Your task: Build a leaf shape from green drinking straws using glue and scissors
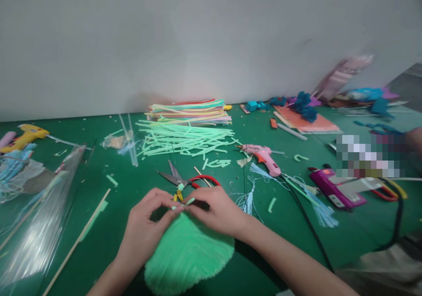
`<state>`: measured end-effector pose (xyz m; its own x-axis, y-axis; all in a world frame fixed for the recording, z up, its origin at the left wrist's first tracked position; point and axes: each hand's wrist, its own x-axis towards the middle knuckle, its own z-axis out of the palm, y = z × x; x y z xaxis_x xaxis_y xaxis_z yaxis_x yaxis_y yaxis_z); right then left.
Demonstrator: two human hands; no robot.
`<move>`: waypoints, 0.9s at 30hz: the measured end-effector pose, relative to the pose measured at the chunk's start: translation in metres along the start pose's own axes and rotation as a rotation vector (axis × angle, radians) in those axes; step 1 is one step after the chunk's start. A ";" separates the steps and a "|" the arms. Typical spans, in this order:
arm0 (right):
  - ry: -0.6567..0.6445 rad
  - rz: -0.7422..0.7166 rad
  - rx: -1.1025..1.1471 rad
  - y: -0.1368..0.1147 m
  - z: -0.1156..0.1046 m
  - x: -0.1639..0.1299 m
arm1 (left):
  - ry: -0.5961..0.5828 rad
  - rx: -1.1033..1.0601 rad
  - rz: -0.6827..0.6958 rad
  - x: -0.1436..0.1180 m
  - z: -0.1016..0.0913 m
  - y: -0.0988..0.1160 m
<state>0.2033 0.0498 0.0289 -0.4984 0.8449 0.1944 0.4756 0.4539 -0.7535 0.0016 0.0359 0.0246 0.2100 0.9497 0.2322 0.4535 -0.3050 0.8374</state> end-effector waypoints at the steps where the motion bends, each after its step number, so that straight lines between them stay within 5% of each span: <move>1: 0.038 0.017 0.024 -0.001 -0.001 0.000 | 0.030 0.019 0.008 0.000 -0.001 -0.002; 8: 0.339 0.004 0.146 -0.006 -0.004 0.002 | 0.189 0.030 -0.133 -0.002 -0.006 -0.002; 18: 0.591 0.040 -0.053 -0.016 -0.003 -0.009 | 0.143 -0.566 -0.461 0.000 -0.009 0.009; 27: 0.515 0.171 0.182 -0.009 -0.011 -0.006 | 0.168 -0.621 -0.501 0.000 -0.018 0.016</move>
<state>0.2102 0.0434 0.0414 0.0140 0.9516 0.3070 0.3629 0.2812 -0.8884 -0.0064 0.0318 0.0470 -0.0456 0.9761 -0.2126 -0.1139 0.2063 0.9718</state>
